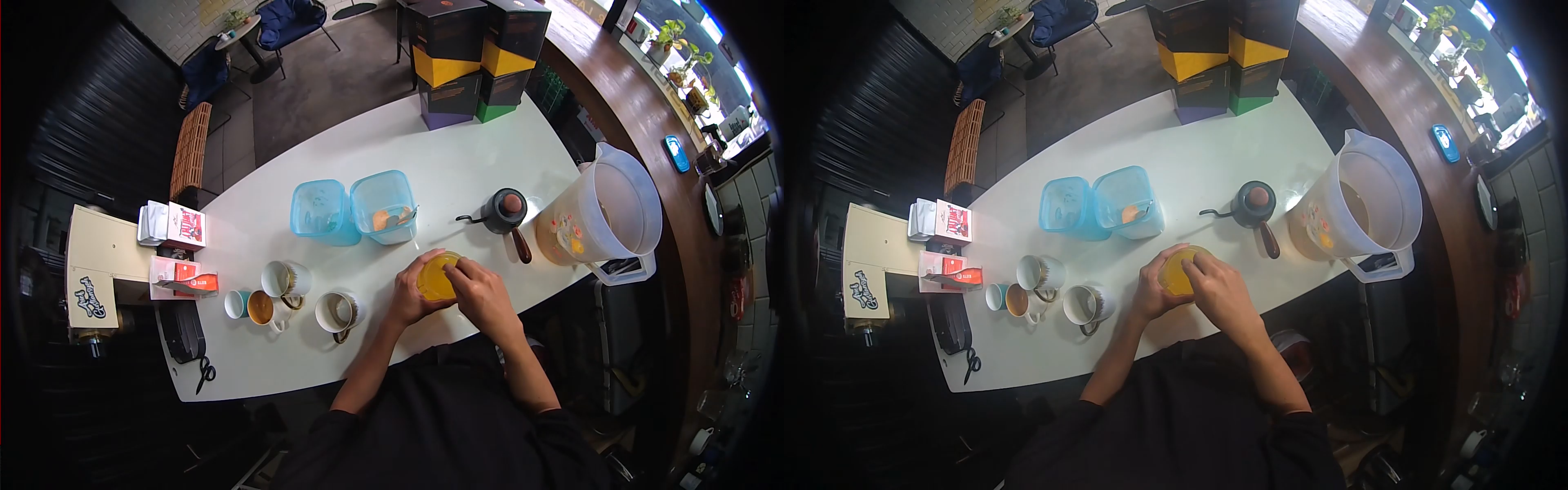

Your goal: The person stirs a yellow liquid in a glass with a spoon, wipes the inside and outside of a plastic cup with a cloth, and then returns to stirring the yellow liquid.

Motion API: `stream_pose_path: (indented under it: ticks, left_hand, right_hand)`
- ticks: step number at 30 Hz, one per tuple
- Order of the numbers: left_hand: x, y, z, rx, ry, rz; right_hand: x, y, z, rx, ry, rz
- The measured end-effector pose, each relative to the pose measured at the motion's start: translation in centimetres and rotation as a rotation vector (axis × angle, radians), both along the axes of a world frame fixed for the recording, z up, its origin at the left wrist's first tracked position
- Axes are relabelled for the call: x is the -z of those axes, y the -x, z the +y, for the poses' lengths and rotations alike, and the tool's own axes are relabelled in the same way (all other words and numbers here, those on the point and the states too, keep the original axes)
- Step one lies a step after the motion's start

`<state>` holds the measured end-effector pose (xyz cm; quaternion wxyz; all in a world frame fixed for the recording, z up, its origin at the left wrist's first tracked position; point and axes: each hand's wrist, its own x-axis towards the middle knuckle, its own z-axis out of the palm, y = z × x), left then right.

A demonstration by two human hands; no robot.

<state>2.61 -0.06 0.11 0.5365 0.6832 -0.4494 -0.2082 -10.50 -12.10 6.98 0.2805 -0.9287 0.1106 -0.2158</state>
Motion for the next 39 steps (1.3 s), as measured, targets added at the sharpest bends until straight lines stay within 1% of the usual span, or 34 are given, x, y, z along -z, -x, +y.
stream_pose_path:
  ticks: [2, 8, 11, 13, 15, 16, 18, 20, 23, 25, 26, 28, 31, 35, 39]
  left_hand:
    - [0.0, 0.0, 0.0, 0.01, -0.008, -0.03]
    - [0.2, 0.2, -0.1, 0.001, 0.022, 0.03]
    - [0.3, 0.1, -0.1, 0.011, 0.005, 0.063]
    - [0.1, 0.1, 0.0, 0.019, 0.003, 0.084]
    - [0.0, 0.1, -0.1, 0.018, 0.009, 0.099]
    - [0.0, 0.1, -0.1, 0.017, 0.021, 0.084]
    - [0.1, 0.0, -0.1, 0.006, 0.033, 0.068]
    - [0.2, 0.1, -0.2, -0.002, 0.03, -0.004]
    - [0.5, 0.1, -0.2, -0.013, 0.041, -0.054]
    - [0.6, 0.2, -0.3, -0.019, 0.038, -0.051]
    - [0.5, 0.2, -0.3, -0.021, 0.033, -0.047]
    - [0.4, 0.3, -0.3, -0.023, 0.027, -0.031]
    - [0.0, 0.3, -0.2, -0.024, 0.015, 0.001]
    - [0.0, 0.4, -0.2, -0.017, 0.036, 0.023]
    - [-0.2, 0.3, -0.2, -0.019, 0.03, 0.019]
  right_hand:
    - [-0.1, 0.0, -0.2, 0.021, 0.025, -0.004]
    - [-1.7, 1.4, -0.1, 0.055, 0.042, 0.053]
    - [-2.0, 1.9, 0.1, 0.031, 0.006, 0.103]
    - [-2.2, 1.9, 0.5, -0.011, -0.068, 0.138]
    - [-1.8, 1.6, 0.7, -0.033, -0.107, 0.13]
    - [-1.7, 1.4, 0.7, -0.057, -0.149, 0.116]
    - [-1.6, 0.6, 0.8, -0.056, -0.145, 0.095]
    - [-1.4, -0.1, 0.9, -0.056, -0.147, 0.074]
    - [-1.3, -1.1, 0.6, -0.036, -0.118, 0.024]
    - [-1.7, -1.5, 0.5, 0.006, -0.031, 0.004]
    - [-1.6, -1.4, 0.4, 0.005, -0.03, 0.006]
    - [-1.4, -1.2, 0.2, 0.06, 0.02, 0.048]
    - [-1.8, -0.6, 0.0, 0.096, 0.028, 0.068]
    - [-2.5, 0.5, 0.0, 0.098, 0.072, 0.122]
    - [-2.8, 1.4, 0.4, 0.043, -0.06, 0.15]
